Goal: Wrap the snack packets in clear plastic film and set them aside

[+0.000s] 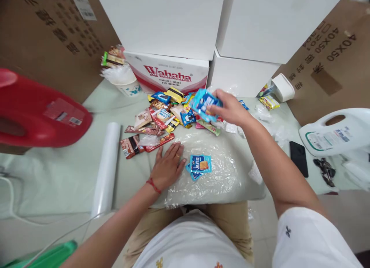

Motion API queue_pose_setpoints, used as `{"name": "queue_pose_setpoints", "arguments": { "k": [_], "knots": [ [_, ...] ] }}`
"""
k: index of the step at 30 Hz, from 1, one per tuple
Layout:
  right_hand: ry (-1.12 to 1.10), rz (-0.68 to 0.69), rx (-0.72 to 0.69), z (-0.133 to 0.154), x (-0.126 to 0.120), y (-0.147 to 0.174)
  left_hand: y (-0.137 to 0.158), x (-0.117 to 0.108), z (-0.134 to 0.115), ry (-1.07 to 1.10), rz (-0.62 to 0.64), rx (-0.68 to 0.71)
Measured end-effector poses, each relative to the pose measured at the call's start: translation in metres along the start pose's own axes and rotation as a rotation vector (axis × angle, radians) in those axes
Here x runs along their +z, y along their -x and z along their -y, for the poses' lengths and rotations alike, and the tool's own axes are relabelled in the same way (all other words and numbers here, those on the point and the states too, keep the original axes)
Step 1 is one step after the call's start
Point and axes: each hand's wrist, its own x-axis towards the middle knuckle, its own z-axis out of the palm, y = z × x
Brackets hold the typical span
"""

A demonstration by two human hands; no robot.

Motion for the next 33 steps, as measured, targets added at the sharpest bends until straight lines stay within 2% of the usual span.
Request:
{"name": "queue_pose_setpoints", "arguments": {
  "k": [2, 4, 6, 7, 11, 14, 17, 21, 25, 27, 29, 31, 33],
  "knots": [
    [-0.100, 0.280, -0.054, 0.009, 0.008, 0.035, 0.000, 0.001, 0.000, 0.003, -0.003, 0.002],
    [-0.106, 0.517, -0.104, 0.009, 0.028, 0.062, 0.000, 0.002, 0.001, 0.000, -0.005, 0.001],
    [-0.035, 0.613, -0.158, 0.004, 0.053, 0.078, 0.000, 0.003, 0.002, -0.007, -0.004, 0.000],
    [0.024, 0.599, -0.180, 0.000, 0.066, 0.083, 0.000, 0.003, 0.002, -0.011, -0.005, 0.000],
    [0.193, 0.381, -0.257, -0.009, 0.101, 0.103, 0.001, 0.002, 0.002, -0.015, -0.018, 0.010],
    [0.233, 0.353, -0.332, -0.006, 0.115, 0.123, 0.000, 0.001, 0.001, -0.009, -0.031, 0.014],
    [0.289, 0.342, -0.339, 0.002, 0.125, 0.137, 0.000, 0.001, -0.001, -0.008, -0.043, 0.010],
    [0.292, 0.313, -0.245, 0.001, 0.126, 0.134, 0.000, 0.001, -0.001, -0.005, -0.042, 0.005],
    [0.229, 0.251, -0.090, -0.013, 0.114, 0.121, 0.000, 0.000, -0.001, -0.008, -0.039, 0.004],
    [0.189, 0.216, -0.057, -0.014, 0.109, 0.117, 0.000, -0.001, -0.001, -0.010, -0.036, 0.001],
    [0.115, 0.228, -0.095, -0.009, 0.107, 0.115, 0.000, 0.000, -0.001, -0.011, -0.037, 0.003],
    [0.054, 0.312, -0.182, -0.002, 0.107, 0.114, 0.000, 0.001, -0.001, -0.012, -0.042, 0.006],
    [0.094, 0.399, -0.234, 0.004, 0.109, 0.116, 0.001, 0.002, -0.001, -0.015, -0.046, 0.006]
  ]
}}
